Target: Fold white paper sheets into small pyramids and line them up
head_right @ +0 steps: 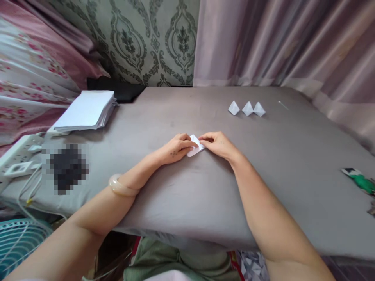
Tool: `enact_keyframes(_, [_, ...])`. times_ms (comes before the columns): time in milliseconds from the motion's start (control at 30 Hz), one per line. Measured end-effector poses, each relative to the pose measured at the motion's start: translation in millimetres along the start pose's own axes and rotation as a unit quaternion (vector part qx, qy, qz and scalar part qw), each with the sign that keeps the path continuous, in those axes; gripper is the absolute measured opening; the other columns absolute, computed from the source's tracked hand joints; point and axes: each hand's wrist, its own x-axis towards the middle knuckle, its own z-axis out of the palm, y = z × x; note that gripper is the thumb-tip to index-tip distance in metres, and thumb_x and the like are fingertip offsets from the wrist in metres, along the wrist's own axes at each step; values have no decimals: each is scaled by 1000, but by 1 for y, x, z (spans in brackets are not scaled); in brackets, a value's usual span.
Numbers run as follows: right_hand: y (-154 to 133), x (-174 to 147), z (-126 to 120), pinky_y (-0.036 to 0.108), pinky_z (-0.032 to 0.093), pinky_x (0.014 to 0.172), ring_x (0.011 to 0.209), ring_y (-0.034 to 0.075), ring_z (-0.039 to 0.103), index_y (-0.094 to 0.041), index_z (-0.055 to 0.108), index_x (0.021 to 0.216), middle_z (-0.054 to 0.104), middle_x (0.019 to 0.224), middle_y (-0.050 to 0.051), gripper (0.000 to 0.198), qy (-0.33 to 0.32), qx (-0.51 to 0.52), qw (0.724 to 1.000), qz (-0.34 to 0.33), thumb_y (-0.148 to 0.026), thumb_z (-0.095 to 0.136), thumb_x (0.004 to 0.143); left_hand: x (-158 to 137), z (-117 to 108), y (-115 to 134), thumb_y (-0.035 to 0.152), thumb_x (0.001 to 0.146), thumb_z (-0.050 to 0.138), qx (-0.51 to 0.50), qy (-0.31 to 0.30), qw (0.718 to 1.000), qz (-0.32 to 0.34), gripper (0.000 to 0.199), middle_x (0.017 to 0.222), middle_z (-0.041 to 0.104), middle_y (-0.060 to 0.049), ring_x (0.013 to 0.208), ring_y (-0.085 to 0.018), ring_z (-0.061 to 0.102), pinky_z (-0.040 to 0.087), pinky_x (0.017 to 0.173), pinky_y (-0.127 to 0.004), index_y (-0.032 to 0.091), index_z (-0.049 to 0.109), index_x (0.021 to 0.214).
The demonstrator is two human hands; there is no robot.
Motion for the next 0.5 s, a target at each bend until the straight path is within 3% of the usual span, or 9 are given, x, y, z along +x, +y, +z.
enact_keyframes(100, [5,2,8,33,50,78,78,17,61,-20,72,86,66,91,5,17,13,-51,998,-28,-31,65,74,-1,-1,-2,24,94,45,9,0,1000,-11,27,100,56,-11,94,-20,54,45,91,-37,19,70,106])
enact_keyframes(200, [8,2,14,34,50,78,77,16,60,-21,70,87,62,93,5,15,28,-96,994,-46,-29,62,78,-2,-4,-6,22,92,48,10,3,999,-36,26,106,57,-12,99,-21,54,44,94,-39,18,67,109])
enact_keyframes(300, [8,-3,18,38,48,87,88,19,59,-20,67,96,59,101,7,18,38,-156,984,-73,-26,57,82,-3,-7,-10,21,91,50,6,-3,999,-49,25,110,58,-13,102,-22,55,44,97,-39,15,65,111])
enact_keyframes(400, [7,-9,22,41,43,97,105,24,54,-21,63,113,57,112,10,29,63,-214,964,-147,-21,50,87,-2,-11,-11,22,90,51,19,-10,999,-44,23,111,60,-13,103,-22,56,44,97,-39,14,65,108])
enact_keyframes(500, [5,-16,28,40,44,94,106,24,52,-24,61,119,59,113,9,37,51,-254,944,-202,-15,40,91,-1,-15,-12,22,91,52,22,-17,999,-35,20,108,62,-12,101,-21,57,45,95,-37,13,66,101])
